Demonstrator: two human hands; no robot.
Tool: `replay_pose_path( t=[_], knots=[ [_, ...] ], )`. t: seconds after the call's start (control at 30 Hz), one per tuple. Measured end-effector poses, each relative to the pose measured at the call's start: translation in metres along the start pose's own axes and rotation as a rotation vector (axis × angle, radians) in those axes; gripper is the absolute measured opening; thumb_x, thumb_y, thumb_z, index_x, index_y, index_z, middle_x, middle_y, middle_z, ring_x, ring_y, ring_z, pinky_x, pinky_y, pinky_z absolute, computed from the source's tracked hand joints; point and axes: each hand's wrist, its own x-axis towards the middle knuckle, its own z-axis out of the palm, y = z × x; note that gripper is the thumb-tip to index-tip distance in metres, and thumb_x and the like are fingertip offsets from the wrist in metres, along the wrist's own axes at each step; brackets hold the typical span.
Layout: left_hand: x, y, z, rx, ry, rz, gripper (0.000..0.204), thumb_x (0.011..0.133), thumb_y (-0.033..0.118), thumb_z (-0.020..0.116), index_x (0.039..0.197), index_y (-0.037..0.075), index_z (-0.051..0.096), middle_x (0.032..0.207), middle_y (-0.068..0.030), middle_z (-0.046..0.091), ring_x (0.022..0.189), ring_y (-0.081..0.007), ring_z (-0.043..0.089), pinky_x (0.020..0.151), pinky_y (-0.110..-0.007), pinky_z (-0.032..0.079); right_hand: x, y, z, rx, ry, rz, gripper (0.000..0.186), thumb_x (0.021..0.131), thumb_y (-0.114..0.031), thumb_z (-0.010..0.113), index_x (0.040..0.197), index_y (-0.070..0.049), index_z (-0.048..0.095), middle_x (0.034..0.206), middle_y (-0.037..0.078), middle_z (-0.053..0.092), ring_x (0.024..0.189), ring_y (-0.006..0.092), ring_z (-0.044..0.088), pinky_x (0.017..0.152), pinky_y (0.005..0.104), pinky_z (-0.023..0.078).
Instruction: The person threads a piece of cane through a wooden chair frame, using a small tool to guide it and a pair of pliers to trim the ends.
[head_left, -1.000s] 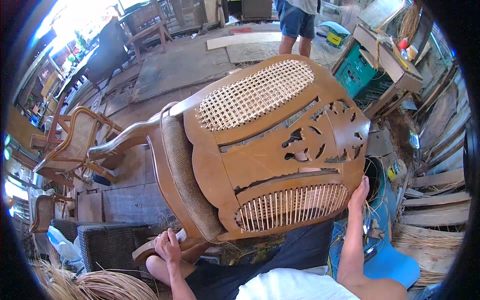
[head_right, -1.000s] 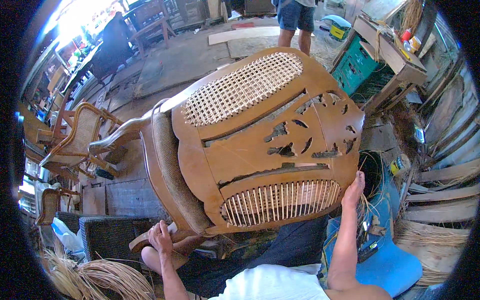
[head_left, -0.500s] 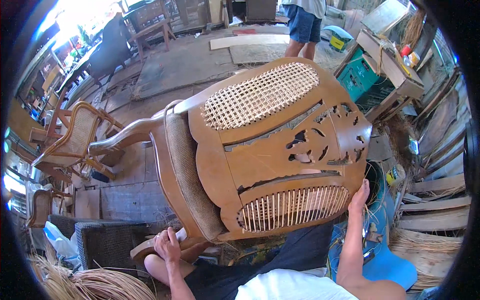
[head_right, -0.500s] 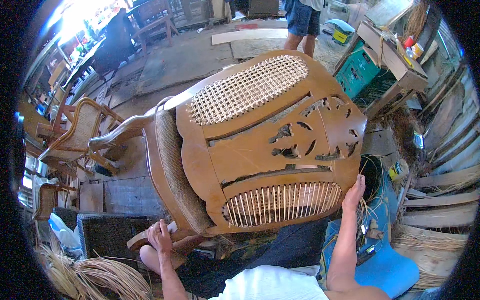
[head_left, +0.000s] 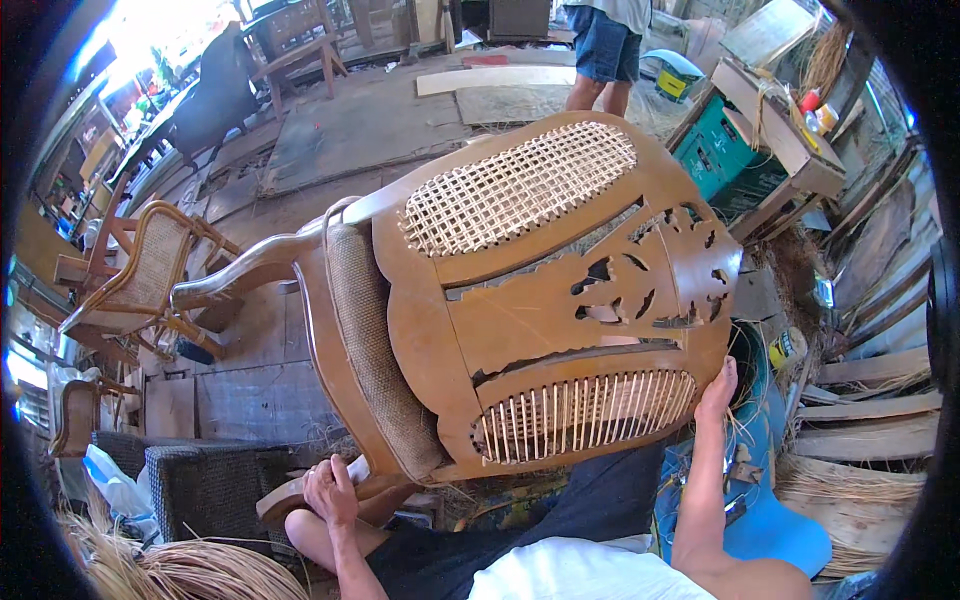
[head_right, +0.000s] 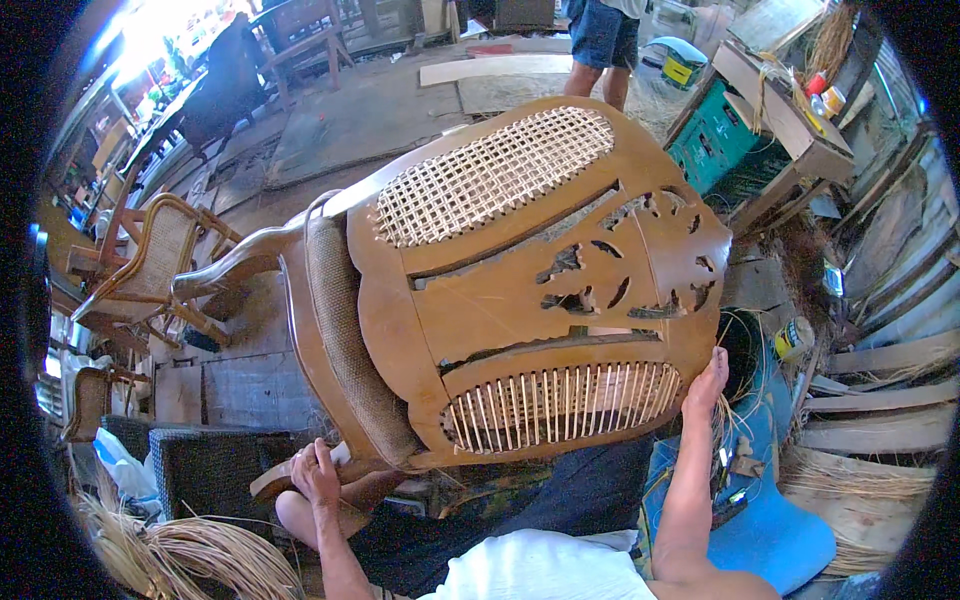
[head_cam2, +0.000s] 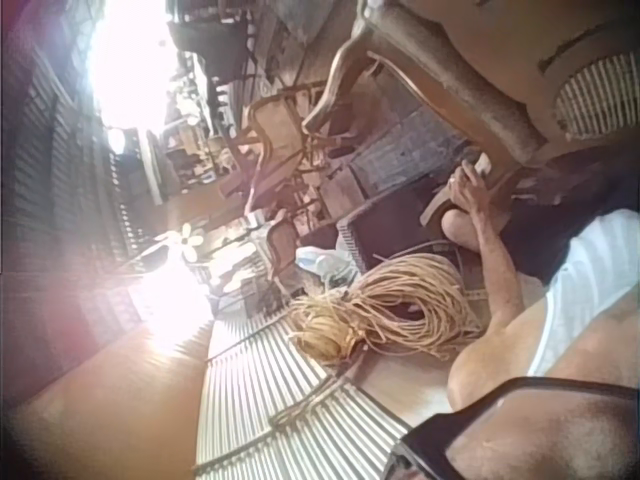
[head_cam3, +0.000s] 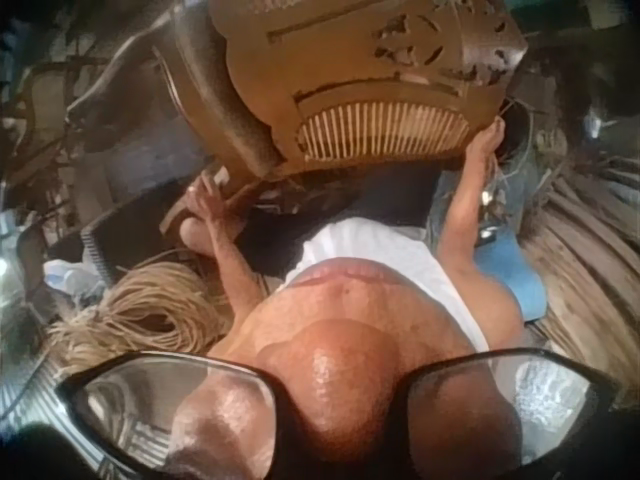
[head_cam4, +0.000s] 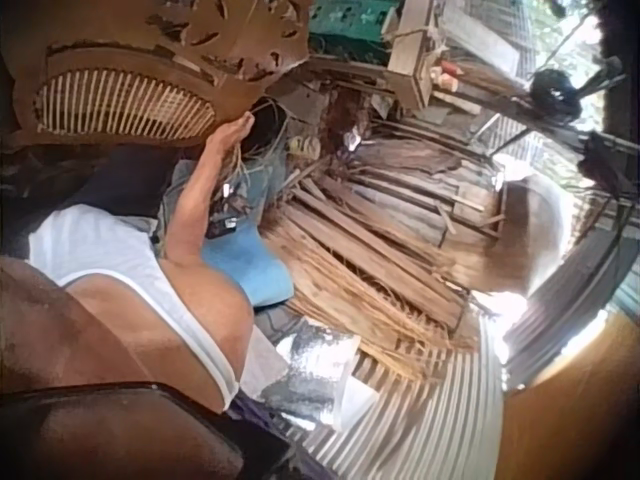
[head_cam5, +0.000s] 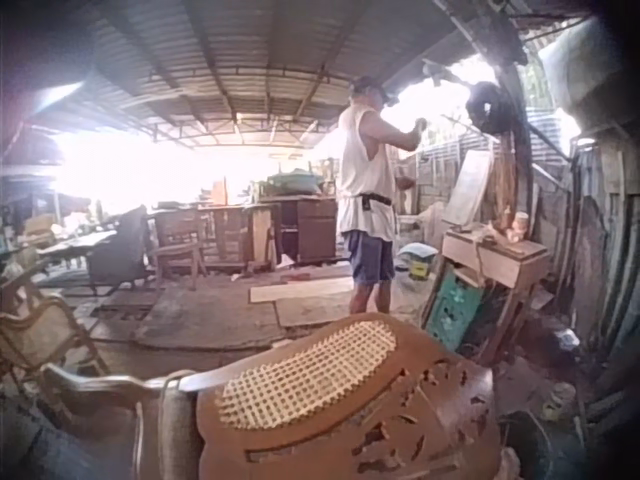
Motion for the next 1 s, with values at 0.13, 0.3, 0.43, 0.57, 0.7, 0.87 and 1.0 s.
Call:
replay_pose_path(
  t=[0.13, 0.3, 0.43, 0.57, 0.7, 0.87, 1.0],
  knots=[
    [-0.001, 0.0, 0.0, -0.003, 0.013, 0.005, 0.038, 0.097, 0.026, 0.053, 0.067, 0.003, 0.058, 0.068, -0.0173, 0.059, 0.073, -0.0376, 0.058, 0.073, -0.049, 0.044, -0.007, -0.008, 0.009, 0.041, 0.05, -0.015, 0.025, 0.105, -0.027, 0.047, 0.09, -0.008, 0.052, 0.084, 0.0, 0.054, 0.079, 0.01, 0.05, 0.076, 0.0276, 0.042],
    [-0.001, -0.003, -0.003, 0.005, -0.1, -0.039, 0.039, 0.1, 0.029, 0.049, 0.073, 0.003, 0.06, 0.073, -0.0172, 0.06, 0.077, -0.0378, 0.058, 0.073, -0.049, 0.043, -0.005, -0.008, 0.007, -0.001, 0.021, -0.024, 0.025, 0.105, -0.027, 0.046, 0.09, -0.008, 0.052, 0.086, 0.001, 0.053, 0.081, 0.0107, 0.049, 0.079, 0.0284, 0.042],
    [-0.001, -0.002, -0.004, 0.002, -0.117, -0.044, 0.04, 0.101, 0.03, 0.048, 0.073, 0.003, 0.059, 0.073, -0.0165, 0.06, 0.077, -0.0368, 0.058, 0.073, -0.049, 0.043, -0.006, -0.01, 0.005, 0.024, 0.025, 0.009, 0.025, 0.105, -0.026, 0.045, 0.09, -0.008, 0.052, 0.086, 0.002, 0.053, 0.081, 0.0114, 0.049, 0.079, 0.0284, 0.041],
    [-0.002, 0.0, 0.0, 0.0, -0.019, 0.001, 0.04, 0.099, 0.027, 0.05, 0.068, 0.003, 0.055, 0.069, -0.0178, 0.058, 0.073, -0.0381, 0.057, 0.072, -0.05, 0.042, -0.009, -0.016, 0.011, -0.002, 0.031, -0.019, 0.024, 0.105, -0.023, 0.045, 0.089, -0.008, 0.051, 0.086, 0.001, 0.052, 0.081, 0.0115, 0.048, 0.079, 0.0286, 0.041],
    [-0.006, -0.01, 0.005, -0.004, -0.027, -0.024, 0.04, 0.101, 0.031, 0.05, 0.077, 0.002, 0.064, 0.078, -0.0182, 0.064, 0.08, -0.0384, 0.06, 0.076, -0.05, 0.043, -0.002, -0.011, 0.009, 0.199, -0.094, -0.002, 0.025, 0.104, -0.022, 0.045, 0.111, -0.003, 0.06, 0.112, 0.007, 0.064, 0.103, 0.0152, 0.058, 0.095, 0.0313, 0.044],
    [-0.013, -0.03, 0.015, 0.037, -0.215, -0.078, 0.036, 0.102, 0.032, 0.051, 0.099, 0.003, 0.072, 0.091, -0.0166, 0.07, 0.087, -0.0392, 0.062, 0.081, -0.05, 0.045, 0.008, 0.011, -0.01, -0.14, 0.026, -0.072, 0.027, 0.1, -0.021, 0.048, 0.107, 0.001, 0.062, 0.101, 0.011, 0.066, 0.091, 0.0194, 0.053, 0.087, 0.0333, 0.043],
    [-0.011, -0.033, 0.011, 0.036, -0.133, -0.007, 0.034, 0.1, 0.031, 0.051, 0.094, 0.005, 0.073, 0.089, -0.0177, 0.07, 0.086, -0.0384, 0.063, 0.078, -0.051, 0.046, 0.005, 0.011, -0.002, -0.061, 0.082, -0.102, 0.026, 0.101, -0.021, 0.046, 0.103, 0.0, 0.061, 0.097, 0.01, 0.065, 0.092, 0.0165, 0.055, 0.086, 0.0329, 0.044]
  ],
)
